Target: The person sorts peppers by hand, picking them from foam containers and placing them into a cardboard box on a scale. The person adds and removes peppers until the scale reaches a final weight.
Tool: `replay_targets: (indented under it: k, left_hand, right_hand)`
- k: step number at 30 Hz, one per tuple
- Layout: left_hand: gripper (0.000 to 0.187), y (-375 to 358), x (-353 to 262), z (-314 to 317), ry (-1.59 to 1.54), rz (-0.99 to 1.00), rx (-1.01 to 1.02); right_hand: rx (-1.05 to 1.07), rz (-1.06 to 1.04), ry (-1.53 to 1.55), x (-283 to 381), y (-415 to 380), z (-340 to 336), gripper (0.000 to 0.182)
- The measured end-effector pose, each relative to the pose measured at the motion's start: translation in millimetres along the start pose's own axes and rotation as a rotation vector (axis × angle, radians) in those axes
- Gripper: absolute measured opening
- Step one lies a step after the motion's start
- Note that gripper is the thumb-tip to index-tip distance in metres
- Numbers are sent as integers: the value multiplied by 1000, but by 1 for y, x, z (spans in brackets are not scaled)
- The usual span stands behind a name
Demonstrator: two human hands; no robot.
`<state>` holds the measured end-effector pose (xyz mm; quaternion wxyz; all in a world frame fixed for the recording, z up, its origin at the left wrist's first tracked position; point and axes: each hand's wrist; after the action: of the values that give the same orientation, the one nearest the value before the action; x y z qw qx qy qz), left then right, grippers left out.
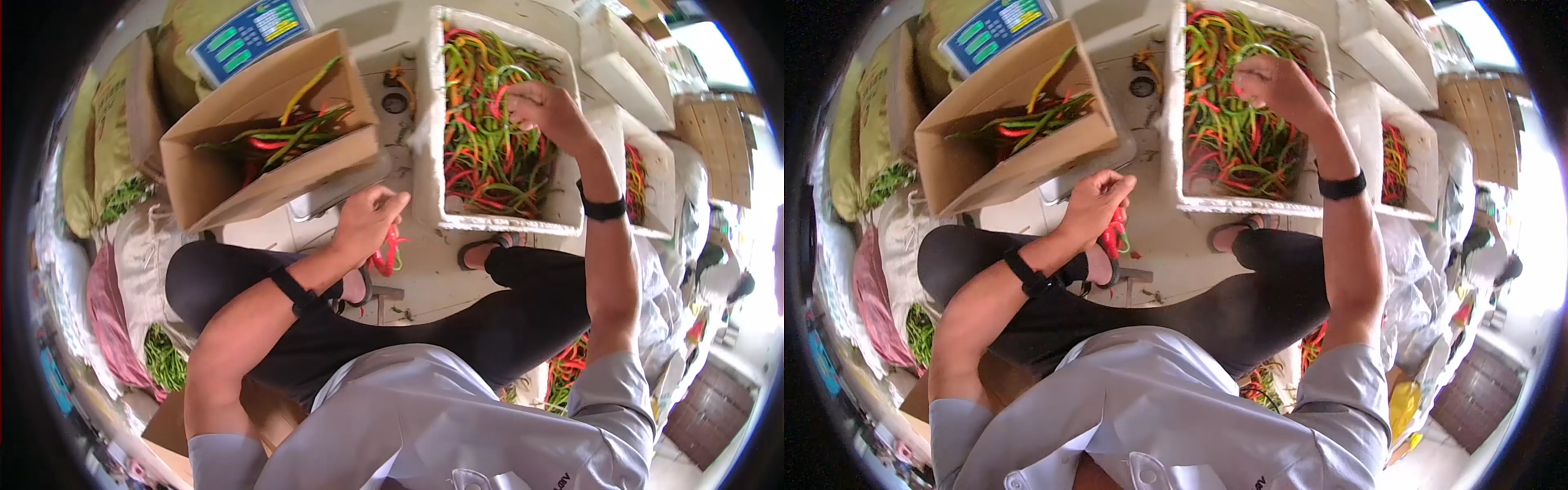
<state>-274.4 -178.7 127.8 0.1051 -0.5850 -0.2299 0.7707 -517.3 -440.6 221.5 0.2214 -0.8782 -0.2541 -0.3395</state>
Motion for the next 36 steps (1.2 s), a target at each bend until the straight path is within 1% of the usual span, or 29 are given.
replay_targets:
  k: [1, 2, 3, 4, 5, 6, 7, 9, 11, 13, 14, 15, 16, 17, 19, 20, 21, 22, 23, 24, 25, 27, 29, 30, 32, 33, 34, 35, 36]
  left_hand:
    - [31, 4, 13, 0, 11, -40, -27]
    - [31, 7, 10, 2, 22, -40, -4]
    - [29, 10, 8, 3, -79, -125, -31]
    - [28, 13, 6, 4, -178, -213, -61]
    - [28, 21, 6, 4, -168, -219, -45]
    - [27, 33, 4, 3, -222, -175, -68]
    - [27, 42, 4, 3, -276, -131, -99]
    - [28, 46, -17, 8, -292, -117, -63]
    - [27, 50, -29, 21, -276, -92, -200]
    - [28, 58, -21, 28, -278, -70, -210]
    - [28, 61, -14, 33, -271, -27, -216]
    - [30, 63, -7, 37, -267, 16, -218]
    - [32, 63, -4, 36, -255, -25, -109]
    - [32, 63, -5, 45, -261, -23, -97]
    - [37, 62, -14, 64, -374, -45, -63]
    - [41, 65, -17, 62, -406, -71, 65]
    - [41, 67, -24, 64, -413, -69, 77]
    - [42, 68, -35, 66, -376, -19, 30]
    - [43, 69, -43, 66, -338, 29, -20]
    - [41, 74, -48, 62, -376, 42, -55]
    - [35, 77, -53, 58, -407, 59, -98]
    - [29, 75, -62, 50, -438, 86, -132]
    - [28, 69, -63, 54, -399, 73, -141]
    - [28, 66, -64, 55, -361, 61, -153]
    - [22, 64, -49, 57, -278, -9, -102]
    - [22, 62, -42, 59, -230, -48, -61]
    - [25, 63, -35, 57, -146, -98, 18]
    - [23, 54, -40, 65, -104, -112, 25]
    - [22, 54, -35, 62, -96, -142, 102]
  right_hand:
    - [-20, 17, 2, -17, -1, -11, 33]
    - [-47, 113, -1, -26, -3, -22, 33]
    - [-73, 209, -3, -36, -10, -32, 33]
    - [-112, 226, -127, -47, -19, -42, 37]
    - [-124, 242, -123, -48, -28, -43, 37]
    - [-78, 274, -29, -42, -33, -36, 40]
    - [-27, 299, 66, -35, -35, -26, 44]
    - [323, 146, 287, 2, -54, 6, 60]
    - [542, 117, 260, 43, -72, 57, 70]
    - [347, -26, 35, 41, -91, 130, 66]
    - [344, -18, 40, 44, -95, 148, 66]
    - [213, 53, 121, 47, -98, 160, 55]
    - [77, 123, 195, 45, -101, 163, 46]
    - [69, 128, 184, 40, -102, 157, 46]
    - [126, 358, 503, 23, -94, 136, 34]
    - [49, 413, 643, -2, -89, 132, 25]
    - [-89, 328, 821, -17, -90, 122, 23]
    - [-143, 494, 881, -25, -90, 94, 24]
    - [-143, 377, 1061, -69, -91, 74, 26]
    - [-337, 457, 1142, -102, -89, 49, 32]
    - [-341, 455, 1139, -131, -110, 17, 32]
    - [-702, -87, 1329, -204, -94, -74, 39]
    - [-1077, 294, 1539, -139, -113, -100, 36]
    - [-1076, 285, 1540, -157, -110, -96, 36]
    - [-482, 322, 1265, -209, -102, -78, 30]
    - [-408, 330, 886, -200, -85, -55, 28]
    - [-379, 358, 699, -171, -69, -30, 24]
    - [-271, 332, 689, -168, -59, -15, 32]
    - [-194, 501, 53, -132, -45, -3, 53]
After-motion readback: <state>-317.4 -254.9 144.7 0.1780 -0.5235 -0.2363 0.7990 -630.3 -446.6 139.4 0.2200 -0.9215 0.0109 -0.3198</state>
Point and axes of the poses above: each hand's wrist, its own y-axis towards the middle knuckle, its own z-axis out of the palm, x = y × z, and after that the axes turned 9 degrees about -y, right-handed
